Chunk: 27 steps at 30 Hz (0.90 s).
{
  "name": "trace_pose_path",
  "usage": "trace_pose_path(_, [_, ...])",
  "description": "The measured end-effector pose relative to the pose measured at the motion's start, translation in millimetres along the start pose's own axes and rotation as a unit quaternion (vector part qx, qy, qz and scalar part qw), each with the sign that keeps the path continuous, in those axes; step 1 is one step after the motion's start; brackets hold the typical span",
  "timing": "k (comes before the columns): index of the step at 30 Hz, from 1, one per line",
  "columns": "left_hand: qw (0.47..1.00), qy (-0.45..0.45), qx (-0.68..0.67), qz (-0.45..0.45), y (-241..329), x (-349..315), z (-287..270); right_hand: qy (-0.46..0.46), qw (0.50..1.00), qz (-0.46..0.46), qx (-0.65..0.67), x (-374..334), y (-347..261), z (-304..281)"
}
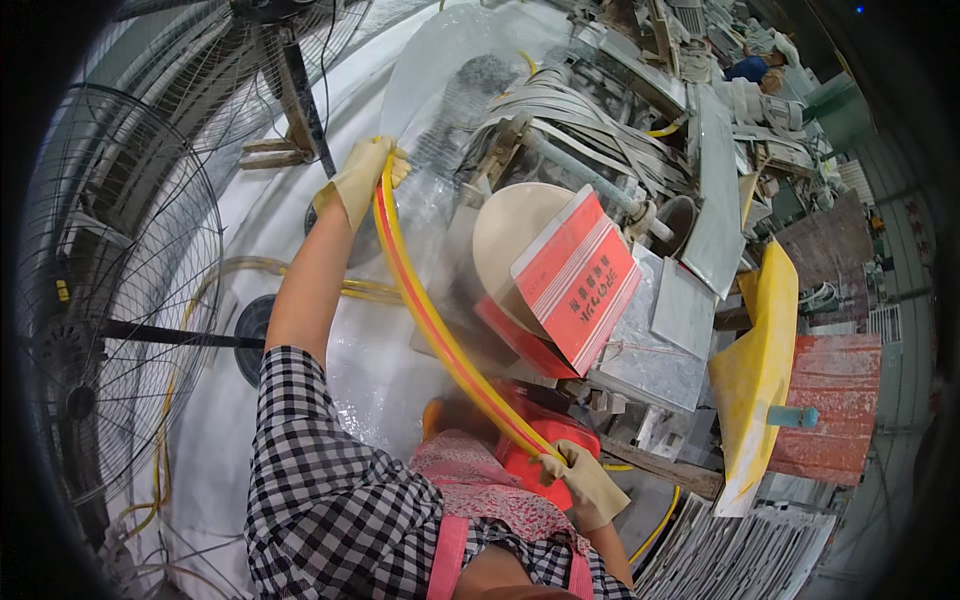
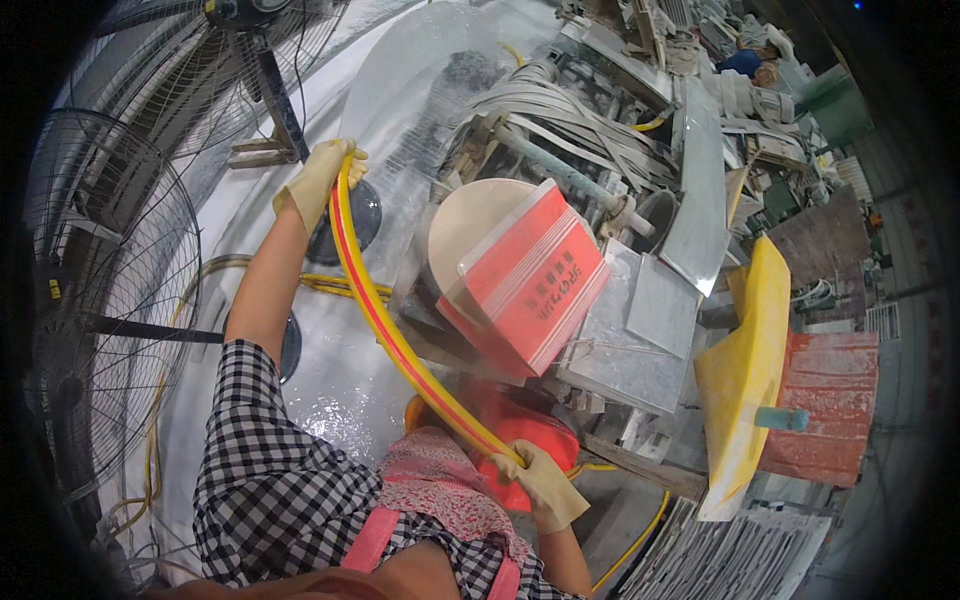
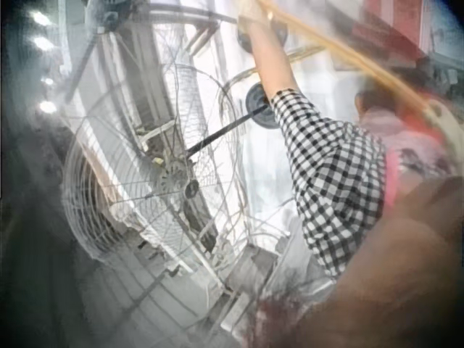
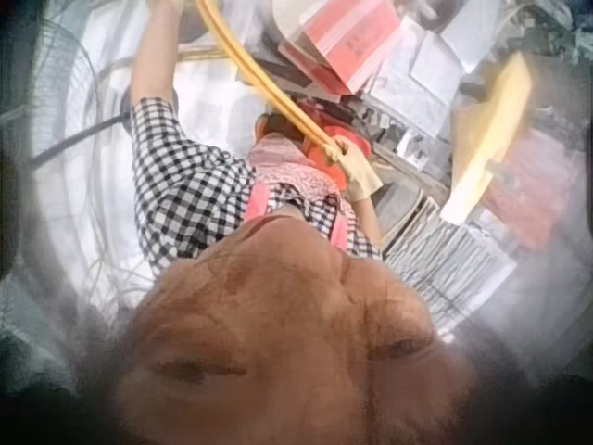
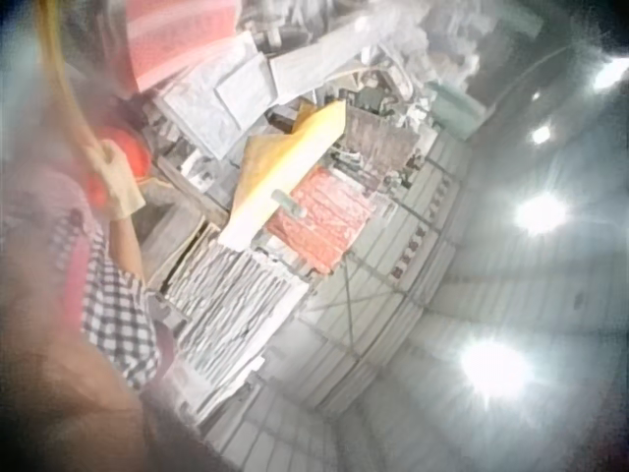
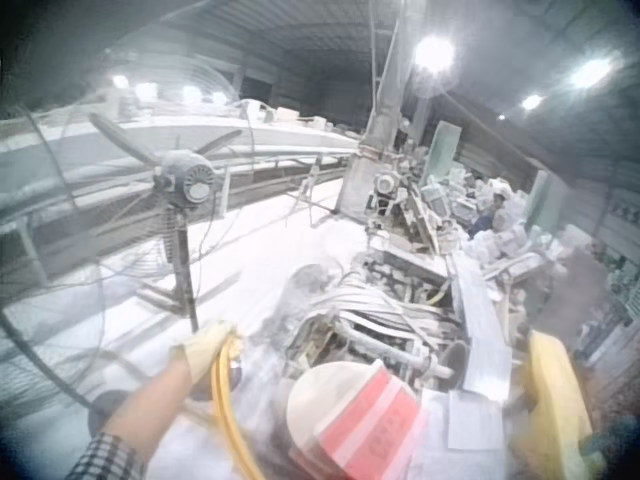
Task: The person uses a yellow hose to spray water across a wet industrial floor, moving around equipment and stacks of tiles. The person directs the spray toward various areas, including under a red stool and near stacked materials, then walks through the space while continuing to spray.
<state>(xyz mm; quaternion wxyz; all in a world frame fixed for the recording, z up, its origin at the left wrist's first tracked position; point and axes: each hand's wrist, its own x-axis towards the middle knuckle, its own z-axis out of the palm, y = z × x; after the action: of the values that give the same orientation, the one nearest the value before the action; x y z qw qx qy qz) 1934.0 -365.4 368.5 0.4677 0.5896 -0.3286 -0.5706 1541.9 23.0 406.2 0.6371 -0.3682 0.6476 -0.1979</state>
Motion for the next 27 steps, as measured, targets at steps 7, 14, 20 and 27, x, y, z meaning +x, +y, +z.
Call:
trace_pose_path(7, [0.998, 0.041, -0.048, -0.024, -42, -3, -19, 0.004, 1.000, 0.010, 0.007, -9, 4, -3])
trace_pose_path(14, [0.977, 0.059, -0.137, -0.151, -159, -37, -44, 0.048, 0.998, 0.031, 0.015, -42, 0, -15])
trace_pose_path(20, [0.961, 0.078, -0.165, -0.208, -220, -58, -58, 0.054, 0.997, 0.048, -0.036, -44, 2, -19])
trace_pose_path(27, [0.968, 0.100, -0.177, -0.145, -192, -44, -41, 0.049, 0.998, 0.036, -0.024, -34, -1, -21])
